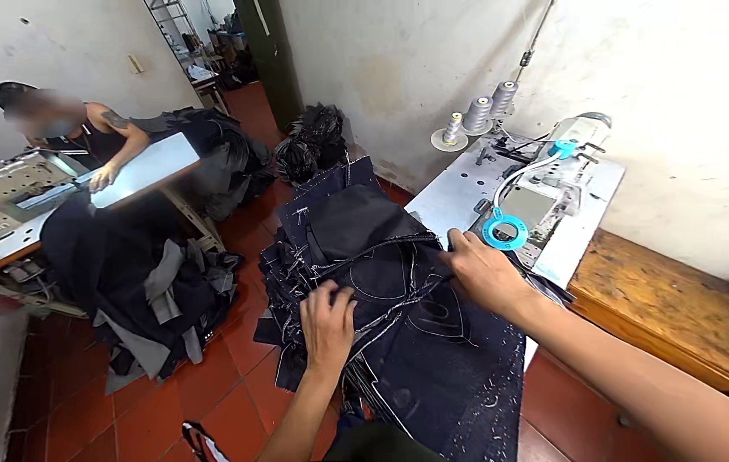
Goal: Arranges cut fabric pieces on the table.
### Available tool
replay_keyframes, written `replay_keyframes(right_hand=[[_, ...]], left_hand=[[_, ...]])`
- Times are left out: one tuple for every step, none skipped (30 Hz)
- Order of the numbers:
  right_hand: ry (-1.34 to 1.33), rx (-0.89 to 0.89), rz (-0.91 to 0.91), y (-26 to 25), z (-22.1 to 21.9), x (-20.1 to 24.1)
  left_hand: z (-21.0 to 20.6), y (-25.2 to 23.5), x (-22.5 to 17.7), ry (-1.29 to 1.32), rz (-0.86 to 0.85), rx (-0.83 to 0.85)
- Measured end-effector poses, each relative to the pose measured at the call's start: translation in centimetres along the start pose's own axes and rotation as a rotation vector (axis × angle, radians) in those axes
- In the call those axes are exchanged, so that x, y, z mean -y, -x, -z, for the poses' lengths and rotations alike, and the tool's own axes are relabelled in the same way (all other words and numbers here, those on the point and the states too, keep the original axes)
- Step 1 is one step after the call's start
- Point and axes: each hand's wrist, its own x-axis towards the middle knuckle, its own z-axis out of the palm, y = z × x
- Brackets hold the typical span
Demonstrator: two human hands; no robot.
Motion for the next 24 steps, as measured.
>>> replay_keyframes(right_hand=[[0.087, -0.058, -0.045, -0.5, -2.3, -0.5], [0.059, -0.128, -0.062, -1.1, -3.5, -0.6], [-0.112, -0.153, -0.076, -1.6, -3.4, 0.4], [-0.404, -0.110, -0.086, -2.0, -2.8, 2.2], [-0.725, -0.060, -0.091, -2.3, -2.6, 4.2], [-1.052, -0.040, -0.125, -2.8, -2.8, 6.1], [-1.359, -0.040, -0.170, -3.5, -3.0, 7.5], [-1.604, -0.046, -0.215, -4.1, -2.8, 8.0], [-1.756, -0.046, -0.257, -4.6, -2.5, 7.9], [-1.815, -0.057, -0.289, -5.4, -2.3, 7.5], [-1.805, -0.107, -0.326, -6.2, -2.2, 7.9], [-1.714, -0.181, -0.359, -6.4, -2.6, 9.8], [-1.523, -0.225, -0.325, -5.5, -3.6, 13.5], [-1.317, -0.229, -0.219, -3.8, -5.1, 18.3], [-1.154, -0.201, -0.044, -1.4, -7.1, 23.4], [-1.008, -0.119, 0.149, 1.0, -9.6, 27.1], [-0.872, 0.049, 0.327, 2.3, -12.3, 28.7], [-0.734, 0.253, 0.456, 2.5, -14.7, 28.8], [-0.674, 0.372, 0.539, 2.5, -16.5, 28.4], [-0.691, 0.486, 0.577, 1.8, -16.4, 27.8], [-0.791, 0.533, 0.576, 0.8, -14.8, 26.9], [-0.998, 0.470, 0.537, 0.1, -12.5, 25.6], [-1.254, 0.324, 0.457, -0.4, -10.0, 24.1], [-1.500, 0.164, 0.338, -1.2, -7.2, 22.4]], left_hand=[[0.7, -0.9, 0.0, 0.014, 0.066, -0.054], [1.3, -2.4, 0.0, 0.007, 0.104, -0.094], [1.7, -4.2, 0.0, -0.011, 0.112, -0.106], [1.9, -6.0, 0.2, -0.028, 0.122, -0.078], [1.9, -7.7, 0.7, -0.029, 0.159, -0.023], [1.6, -9.5, 1.7, 0.001, 0.236, 0.052], [1.0, -11.0, 3.3, 0.069, 0.353, 0.149], [0.1, -11.6, 5.2, 0.208, 0.499, 0.272], [-0.9, -11.5, 6.9, 0.371, 0.628, 0.359], [-1.7, -11.1, 7.9, 0.485, 0.700, 0.391], [-2.0, -11.2, 8.1, 0.535, 0.731, 0.397], [-2.1, -11.0, 7.7, 0.538, 0.744, 0.405], [-2.2, -10.6, 7.1, 0.522, 0.754, 0.422], [-2.2, -10.6, 6.8, 0.505, 0.754, 0.436], [-2.2, -10.7, 7.1, 0.492, 0.749, 0.463], [-2.2, -10.7, 7.7, 0.482, 0.738, 0.505], [-2.2, -10.8, 8.4, 0.483, 0.728, 0.550], [-2.1, -11.0, 8.9, 0.490, 0.723, 0.588], [-1.9, -11.1, 9.0, 0.494, 0.715, 0.623], [-1.5, -11.1, 9.1, 0.490, 0.703, 0.650], [-1.0, -11.3, 9.0, 0.494, 0.692, 0.657], [-0.6, -11.2, 8.8, 0.510, 0.692, 0.634], [-0.7, -10.8, 8.9, 0.531, 0.698, 0.592], [-1.0, -10.3, 9.4, 0.538, 0.700, 0.535]])
